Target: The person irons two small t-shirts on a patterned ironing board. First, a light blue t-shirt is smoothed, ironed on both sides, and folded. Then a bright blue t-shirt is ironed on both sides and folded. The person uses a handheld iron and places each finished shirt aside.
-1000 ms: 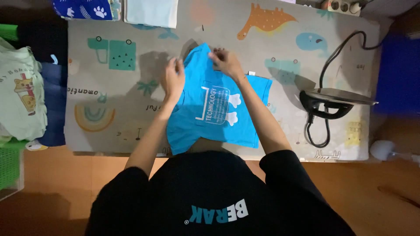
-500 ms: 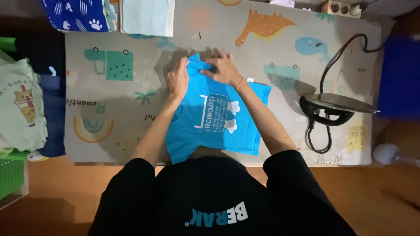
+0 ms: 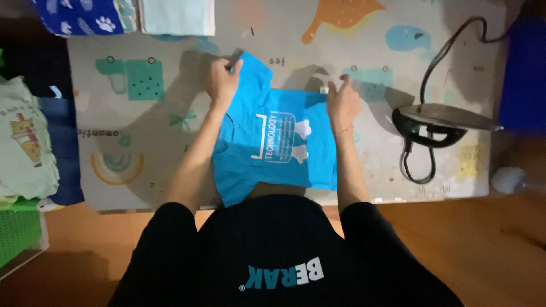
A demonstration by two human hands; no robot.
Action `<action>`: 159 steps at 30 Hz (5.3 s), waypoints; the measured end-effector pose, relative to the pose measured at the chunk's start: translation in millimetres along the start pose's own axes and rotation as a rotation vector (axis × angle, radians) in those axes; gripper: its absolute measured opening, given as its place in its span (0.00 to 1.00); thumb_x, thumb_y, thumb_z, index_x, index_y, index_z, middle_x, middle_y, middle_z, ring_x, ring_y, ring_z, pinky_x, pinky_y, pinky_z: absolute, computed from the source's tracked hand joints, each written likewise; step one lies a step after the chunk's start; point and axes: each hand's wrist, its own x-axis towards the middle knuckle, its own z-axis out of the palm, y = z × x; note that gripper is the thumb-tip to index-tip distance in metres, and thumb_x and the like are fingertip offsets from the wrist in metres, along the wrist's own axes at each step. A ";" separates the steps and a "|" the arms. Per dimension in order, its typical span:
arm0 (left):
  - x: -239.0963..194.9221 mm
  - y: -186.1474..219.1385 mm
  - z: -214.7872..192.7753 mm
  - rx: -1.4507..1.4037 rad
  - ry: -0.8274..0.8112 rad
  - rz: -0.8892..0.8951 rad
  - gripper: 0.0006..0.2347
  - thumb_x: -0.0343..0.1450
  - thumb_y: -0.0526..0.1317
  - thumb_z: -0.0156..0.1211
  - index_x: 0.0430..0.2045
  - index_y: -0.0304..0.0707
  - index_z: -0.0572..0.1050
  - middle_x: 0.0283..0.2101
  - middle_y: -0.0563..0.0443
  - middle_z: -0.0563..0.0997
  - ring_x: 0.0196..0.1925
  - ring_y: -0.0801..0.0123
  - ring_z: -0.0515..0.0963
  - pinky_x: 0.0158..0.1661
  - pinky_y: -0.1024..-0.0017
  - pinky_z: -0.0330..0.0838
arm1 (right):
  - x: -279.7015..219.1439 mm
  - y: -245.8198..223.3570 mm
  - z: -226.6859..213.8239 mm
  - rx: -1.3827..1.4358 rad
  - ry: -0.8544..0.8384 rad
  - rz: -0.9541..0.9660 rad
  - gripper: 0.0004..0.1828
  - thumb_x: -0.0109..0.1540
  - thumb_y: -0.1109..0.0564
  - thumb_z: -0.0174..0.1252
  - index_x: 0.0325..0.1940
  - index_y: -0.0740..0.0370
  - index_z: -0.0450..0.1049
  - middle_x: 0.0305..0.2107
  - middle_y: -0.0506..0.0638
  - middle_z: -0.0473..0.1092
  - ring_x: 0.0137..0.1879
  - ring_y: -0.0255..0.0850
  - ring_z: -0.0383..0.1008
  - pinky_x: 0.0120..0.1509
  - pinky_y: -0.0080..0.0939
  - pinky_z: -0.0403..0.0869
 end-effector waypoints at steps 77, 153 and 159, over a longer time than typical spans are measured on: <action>-300.6 -102.7 -40.4 0.359 -0.071 0.643 0.20 0.65 0.37 0.67 0.52 0.36 0.76 0.56 0.30 0.77 0.52 0.32 0.80 0.54 0.44 0.75 | -285.4 -60.7 29.6 0.351 -0.030 -0.653 0.20 0.52 0.62 0.65 0.47 0.56 0.68 0.43 0.53 0.65 0.47 0.58 0.75 0.49 0.50 0.76; -277.3 32.2 26.0 0.473 -0.253 0.563 0.33 0.79 0.60 0.44 0.78 0.49 0.46 0.80 0.37 0.35 0.80 0.42 0.28 0.69 0.29 0.19 | -118.6 88.9 -79.7 0.021 0.272 -0.079 0.26 0.67 0.35 0.57 0.38 0.61 0.74 0.21 0.62 0.75 0.30 0.61 0.81 0.31 0.60 0.77; -268.3 32.9 29.4 0.468 -0.323 0.524 0.35 0.77 0.63 0.42 0.78 0.50 0.43 0.80 0.38 0.33 0.80 0.44 0.25 0.68 0.30 0.16 | -87.0 53.6 -21.9 -0.248 0.526 -0.154 0.25 0.64 0.36 0.57 0.37 0.62 0.75 0.18 0.55 0.73 0.25 0.52 0.79 0.26 0.49 0.76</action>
